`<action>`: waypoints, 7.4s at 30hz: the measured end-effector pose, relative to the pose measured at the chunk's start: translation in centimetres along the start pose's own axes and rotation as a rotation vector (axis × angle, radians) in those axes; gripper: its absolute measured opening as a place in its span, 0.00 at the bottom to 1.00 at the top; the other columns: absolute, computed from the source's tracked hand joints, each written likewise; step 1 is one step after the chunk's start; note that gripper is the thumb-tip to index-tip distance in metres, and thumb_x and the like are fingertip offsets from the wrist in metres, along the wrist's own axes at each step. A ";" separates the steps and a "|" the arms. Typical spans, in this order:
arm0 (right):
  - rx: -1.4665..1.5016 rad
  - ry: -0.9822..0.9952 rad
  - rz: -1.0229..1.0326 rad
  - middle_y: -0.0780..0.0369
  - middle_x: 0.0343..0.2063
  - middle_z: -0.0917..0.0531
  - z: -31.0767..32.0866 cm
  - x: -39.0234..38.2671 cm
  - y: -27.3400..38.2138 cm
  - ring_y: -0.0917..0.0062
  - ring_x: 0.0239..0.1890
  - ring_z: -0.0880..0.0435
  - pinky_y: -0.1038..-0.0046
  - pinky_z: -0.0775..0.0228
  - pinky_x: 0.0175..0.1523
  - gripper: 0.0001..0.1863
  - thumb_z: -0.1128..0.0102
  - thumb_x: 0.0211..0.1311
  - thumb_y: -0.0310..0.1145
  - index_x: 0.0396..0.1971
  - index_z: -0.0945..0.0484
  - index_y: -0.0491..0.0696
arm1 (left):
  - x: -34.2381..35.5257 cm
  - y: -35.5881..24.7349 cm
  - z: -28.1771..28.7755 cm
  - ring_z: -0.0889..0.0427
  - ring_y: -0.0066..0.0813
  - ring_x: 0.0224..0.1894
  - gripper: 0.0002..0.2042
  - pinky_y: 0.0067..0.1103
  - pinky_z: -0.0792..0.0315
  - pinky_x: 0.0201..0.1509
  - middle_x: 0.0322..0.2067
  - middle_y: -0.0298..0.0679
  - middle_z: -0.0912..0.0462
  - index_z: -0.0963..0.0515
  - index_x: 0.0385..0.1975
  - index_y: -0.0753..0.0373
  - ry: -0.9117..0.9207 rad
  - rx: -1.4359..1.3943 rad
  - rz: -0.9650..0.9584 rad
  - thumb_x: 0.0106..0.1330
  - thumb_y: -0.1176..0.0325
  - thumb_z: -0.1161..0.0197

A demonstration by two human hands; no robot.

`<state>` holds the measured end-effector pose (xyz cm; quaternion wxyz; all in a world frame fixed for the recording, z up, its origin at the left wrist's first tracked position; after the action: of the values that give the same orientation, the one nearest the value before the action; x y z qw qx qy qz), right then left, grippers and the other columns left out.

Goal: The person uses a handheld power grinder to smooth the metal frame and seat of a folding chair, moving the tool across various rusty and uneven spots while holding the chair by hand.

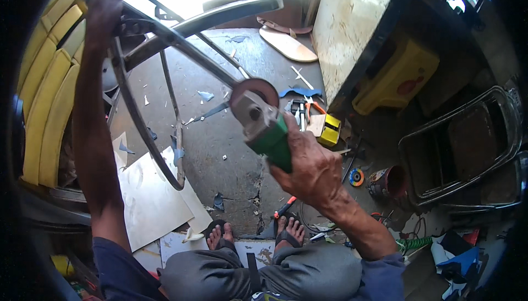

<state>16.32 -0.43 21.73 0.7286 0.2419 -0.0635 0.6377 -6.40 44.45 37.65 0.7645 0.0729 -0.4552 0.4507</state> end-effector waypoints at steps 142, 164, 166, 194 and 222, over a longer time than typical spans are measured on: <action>-0.618 0.522 -0.124 0.49 0.38 0.18 -0.5 -1.7 -1.1 0.56 0.33 0.12 0.54 0.21 0.35 0.50 0.27 0.53 0.52 0.74 0.39 0.54 | 1.2 -4.7 -1.4 0.16 0.36 0.18 0.13 0.26 0.20 0.17 0.22 0.49 0.15 0.18 0.29 0.74 -0.026 -0.620 0.371 0.70 0.68 0.37; -0.458 0.333 -0.041 0.52 0.37 0.15 1.3 -1.4 -3.5 0.57 0.32 0.11 0.57 0.19 0.33 0.49 0.26 0.51 0.53 0.73 0.36 0.56 | 1.6 -2.3 -1.3 0.13 0.40 0.24 0.14 0.33 0.19 0.23 0.22 0.54 0.16 0.20 0.21 0.75 0.024 -0.360 0.026 0.66 0.70 0.41; -0.412 0.259 -0.026 0.52 0.37 0.15 1.8 -0.8 -3.6 0.57 0.31 0.11 0.57 0.19 0.33 0.48 0.26 0.51 0.53 0.73 0.35 0.57 | 1.2 -3.0 -0.4 0.12 0.41 0.25 0.14 0.34 0.19 0.24 0.22 0.55 0.16 0.20 0.21 0.75 -0.069 -0.519 0.229 0.66 0.69 0.40; -0.303 0.305 -0.405 0.47 0.39 0.12 2.5 -3.0 -8.4 0.51 0.42 0.11 0.55 0.19 0.48 0.48 0.27 0.49 0.55 0.69 0.32 0.48 | 0.3 -3.8 -2.8 0.13 0.56 0.33 0.19 0.39 0.17 0.37 0.29 0.60 0.17 0.29 0.39 0.79 -0.192 -0.380 0.205 0.70 0.62 0.41; -0.274 0.253 -0.377 0.46 0.37 0.13 2.0 -0.9 -3.1 0.49 0.41 0.12 0.53 0.19 0.46 0.44 0.26 0.51 0.55 0.68 0.30 0.54 | 0.6 -4.6 -0.6 0.11 0.47 0.30 0.16 0.33 0.14 0.26 0.30 0.57 0.15 0.29 0.45 0.80 -0.189 -0.500 0.327 0.69 0.69 0.39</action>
<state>19.56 -2.32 22.28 0.8626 0.0670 -0.0117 0.5013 -2.42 42.48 39.11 0.6304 -0.1500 -0.6265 0.4331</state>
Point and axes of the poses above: each hand's wrist, its own x-axis towards the middle knuckle, its own z-axis out of the back of the hand, y = z × x, the point moved 1 cm from there along x, towards the middle knuckle
